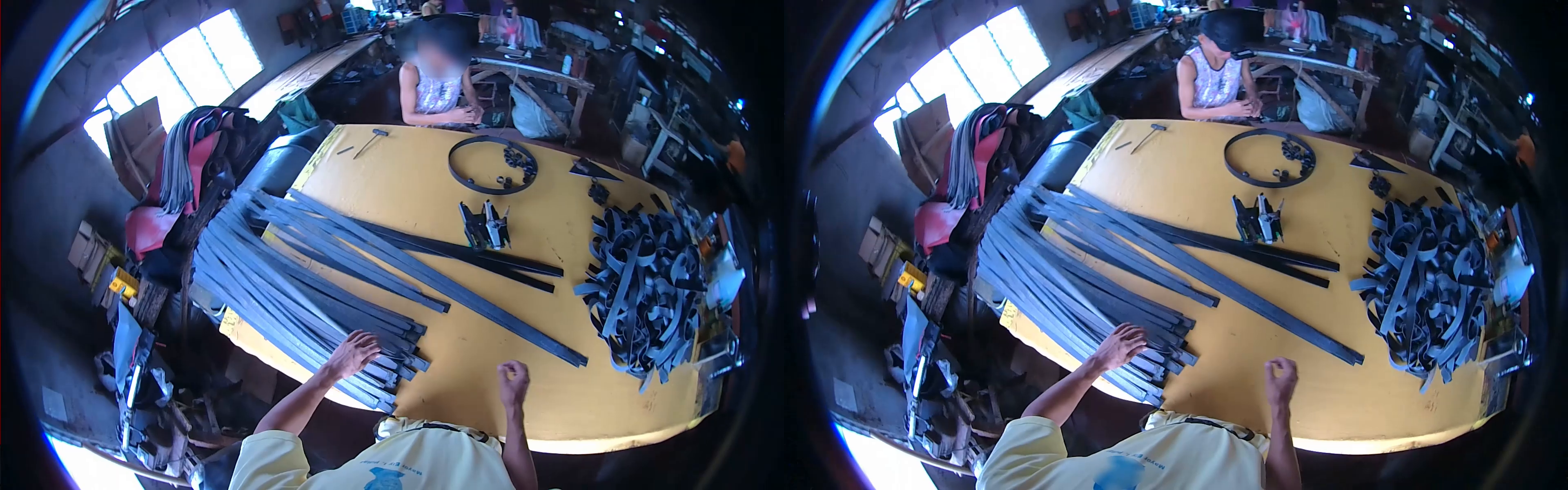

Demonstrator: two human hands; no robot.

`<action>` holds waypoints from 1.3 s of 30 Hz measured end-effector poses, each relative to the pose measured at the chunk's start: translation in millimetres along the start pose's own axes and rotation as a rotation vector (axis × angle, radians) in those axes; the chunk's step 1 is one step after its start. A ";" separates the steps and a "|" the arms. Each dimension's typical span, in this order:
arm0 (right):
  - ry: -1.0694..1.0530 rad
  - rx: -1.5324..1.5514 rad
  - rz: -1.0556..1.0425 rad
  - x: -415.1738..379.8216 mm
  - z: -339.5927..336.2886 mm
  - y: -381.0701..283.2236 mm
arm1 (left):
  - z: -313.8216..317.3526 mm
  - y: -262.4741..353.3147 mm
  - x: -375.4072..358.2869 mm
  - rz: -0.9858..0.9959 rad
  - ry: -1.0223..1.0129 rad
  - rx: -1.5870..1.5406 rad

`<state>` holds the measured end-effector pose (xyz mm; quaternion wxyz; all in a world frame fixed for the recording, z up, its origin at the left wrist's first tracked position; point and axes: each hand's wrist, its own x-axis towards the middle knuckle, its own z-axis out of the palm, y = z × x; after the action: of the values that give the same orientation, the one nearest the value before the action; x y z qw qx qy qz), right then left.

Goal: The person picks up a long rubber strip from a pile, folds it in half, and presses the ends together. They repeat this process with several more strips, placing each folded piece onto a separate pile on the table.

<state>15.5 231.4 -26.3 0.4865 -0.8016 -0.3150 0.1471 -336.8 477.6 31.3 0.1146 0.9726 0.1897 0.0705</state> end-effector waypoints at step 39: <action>-0.632 -0.231 0.051 3.5 -173.8 -108.5 | -267.5 -232.6 -71.9 -1.601 0.960 0.549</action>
<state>73.1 149.8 152.7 0.2667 -0.7738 -0.4448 0.3636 -533.2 712.1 224.3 -0.1916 0.4163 0.8314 0.3142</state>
